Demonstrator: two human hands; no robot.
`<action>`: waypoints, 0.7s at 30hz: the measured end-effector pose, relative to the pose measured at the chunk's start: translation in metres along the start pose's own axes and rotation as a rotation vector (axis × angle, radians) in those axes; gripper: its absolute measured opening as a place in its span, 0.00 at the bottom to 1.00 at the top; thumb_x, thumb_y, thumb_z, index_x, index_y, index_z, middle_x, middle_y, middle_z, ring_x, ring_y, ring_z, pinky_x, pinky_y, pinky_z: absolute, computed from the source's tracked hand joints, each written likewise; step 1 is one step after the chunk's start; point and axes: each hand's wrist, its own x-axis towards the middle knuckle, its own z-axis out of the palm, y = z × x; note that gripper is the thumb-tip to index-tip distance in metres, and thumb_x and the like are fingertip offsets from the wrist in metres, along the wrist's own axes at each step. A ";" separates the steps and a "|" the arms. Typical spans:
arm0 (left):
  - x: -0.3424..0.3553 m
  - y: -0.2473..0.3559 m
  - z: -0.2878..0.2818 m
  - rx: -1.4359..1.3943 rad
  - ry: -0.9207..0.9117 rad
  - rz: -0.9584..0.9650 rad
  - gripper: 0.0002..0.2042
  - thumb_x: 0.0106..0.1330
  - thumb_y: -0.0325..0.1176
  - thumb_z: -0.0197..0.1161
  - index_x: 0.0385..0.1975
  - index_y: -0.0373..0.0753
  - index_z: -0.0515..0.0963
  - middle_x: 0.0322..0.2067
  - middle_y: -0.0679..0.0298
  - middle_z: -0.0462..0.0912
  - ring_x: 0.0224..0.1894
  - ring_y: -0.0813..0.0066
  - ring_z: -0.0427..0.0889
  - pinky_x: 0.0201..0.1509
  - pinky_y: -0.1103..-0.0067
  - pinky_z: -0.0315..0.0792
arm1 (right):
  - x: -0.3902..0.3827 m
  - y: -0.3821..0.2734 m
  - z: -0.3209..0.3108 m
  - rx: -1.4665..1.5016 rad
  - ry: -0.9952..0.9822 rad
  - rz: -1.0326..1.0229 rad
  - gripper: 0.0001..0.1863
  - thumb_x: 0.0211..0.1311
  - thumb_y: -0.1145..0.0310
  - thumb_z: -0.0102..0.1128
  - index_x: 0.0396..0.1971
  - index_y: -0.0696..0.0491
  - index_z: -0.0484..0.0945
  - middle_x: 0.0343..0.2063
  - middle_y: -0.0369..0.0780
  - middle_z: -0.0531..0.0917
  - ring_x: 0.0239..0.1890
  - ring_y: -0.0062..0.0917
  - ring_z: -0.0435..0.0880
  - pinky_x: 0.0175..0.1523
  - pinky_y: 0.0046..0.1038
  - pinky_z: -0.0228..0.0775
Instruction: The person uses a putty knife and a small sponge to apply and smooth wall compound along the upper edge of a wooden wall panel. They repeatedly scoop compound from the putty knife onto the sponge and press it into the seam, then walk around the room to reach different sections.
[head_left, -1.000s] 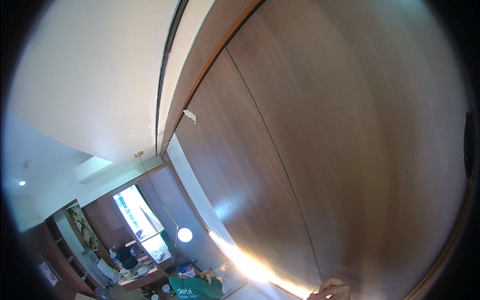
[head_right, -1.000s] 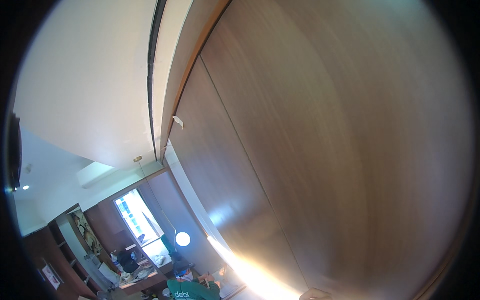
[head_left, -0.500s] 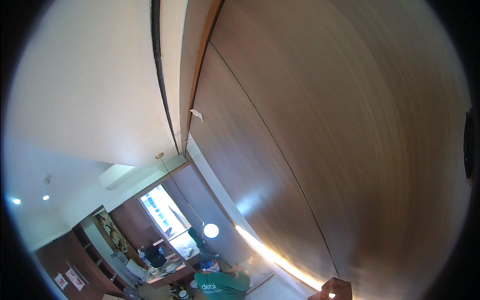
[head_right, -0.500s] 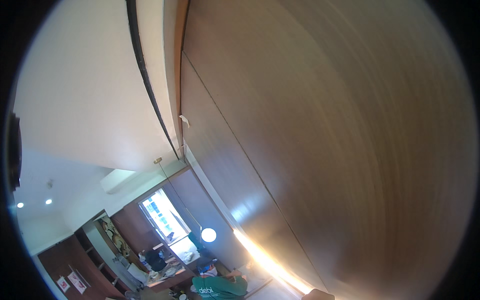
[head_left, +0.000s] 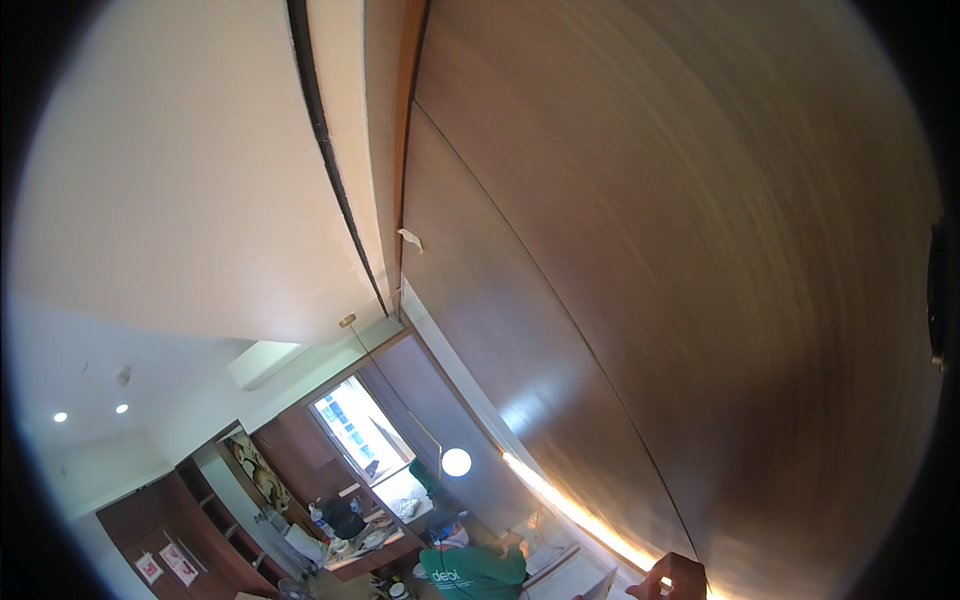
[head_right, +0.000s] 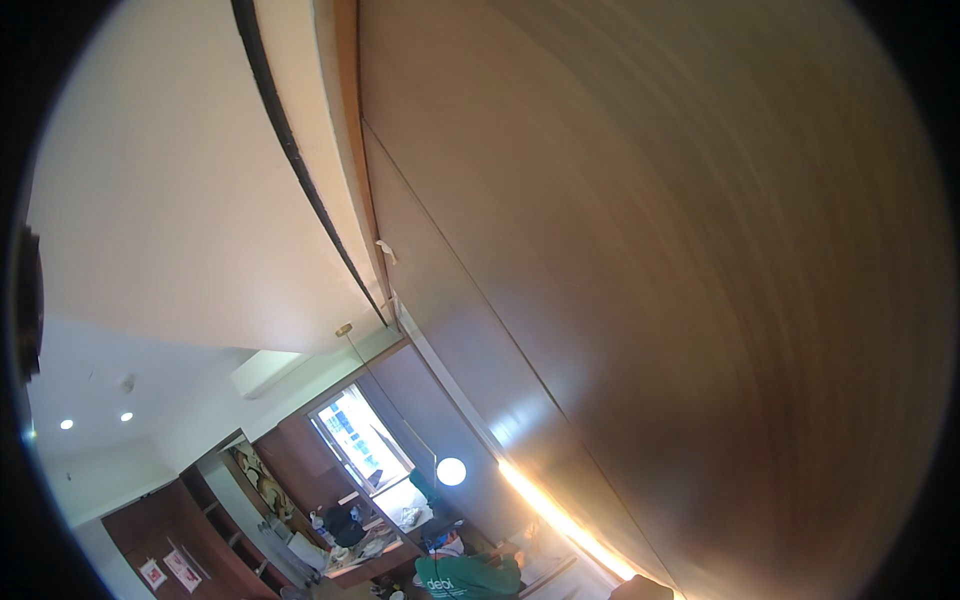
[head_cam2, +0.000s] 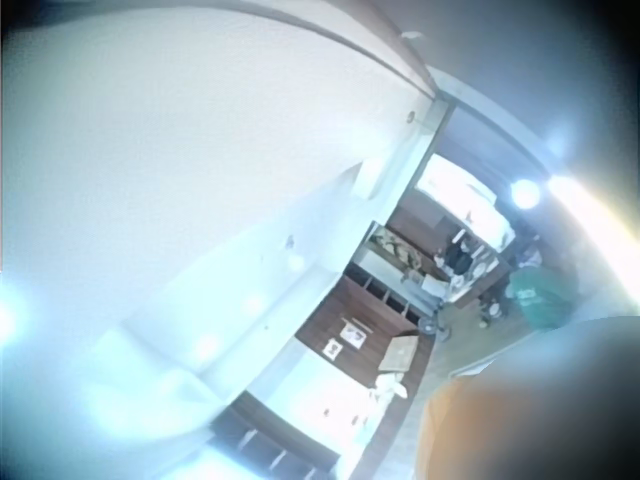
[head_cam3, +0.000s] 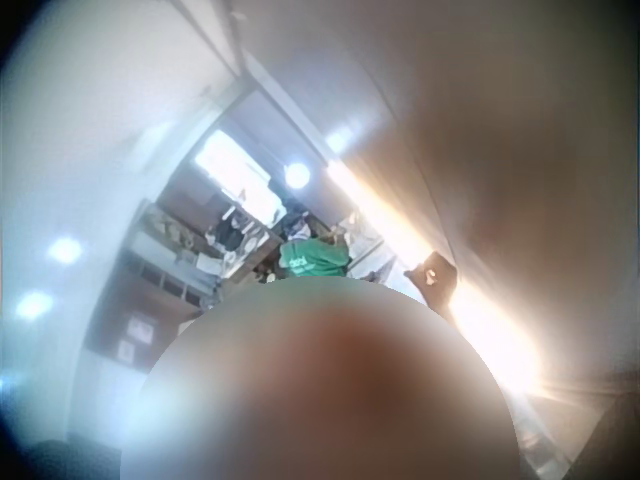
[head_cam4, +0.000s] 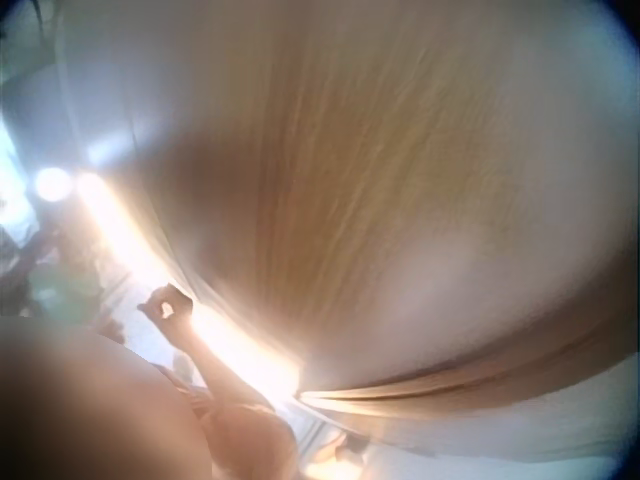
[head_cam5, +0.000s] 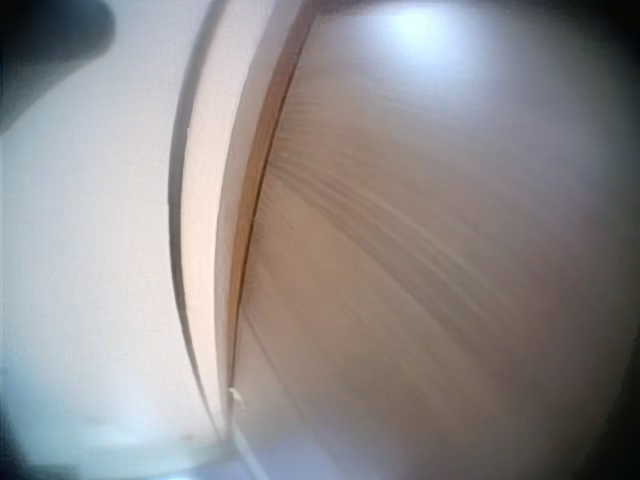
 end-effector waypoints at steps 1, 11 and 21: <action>0.000 -0.001 0.000 -0.006 -0.008 -0.002 0.21 0.77 0.45 0.54 0.62 0.39 0.71 0.46 0.60 0.83 0.42 0.67 0.83 0.40 0.72 0.76 | 0.001 0.001 0.001 0.032 -0.004 0.014 0.10 0.56 0.70 0.77 0.26 0.54 0.81 0.29 0.39 0.83 0.31 0.23 0.80 0.38 0.27 0.72; 0.007 -0.018 0.017 -0.098 -0.156 -0.043 0.21 0.78 0.45 0.54 0.62 0.39 0.71 0.47 0.60 0.83 0.42 0.66 0.83 0.40 0.71 0.77 | -0.016 -0.004 0.003 1.077 -0.271 0.410 0.13 0.66 0.70 0.67 0.46 0.57 0.76 0.43 0.42 0.85 0.42 0.27 0.85 0.49 0.31 0.79; 0.021 -0.041 0.058 -0.200 -0.392 -0.119 0.21 0.78 0.45 0.53 0.62 0.40 0.70 0.48 0.60 0.83 0.43 0.66 0.84 0.40 0.70 0.77 | -0.074 0.002 -0.026 0.434 0.161 0.302 0.15 0.62 0.73 0.68 0.47 0.56 0.76 0.41 0.38 0.84 0.45 0.23 0.84 0.51 0.28 0.76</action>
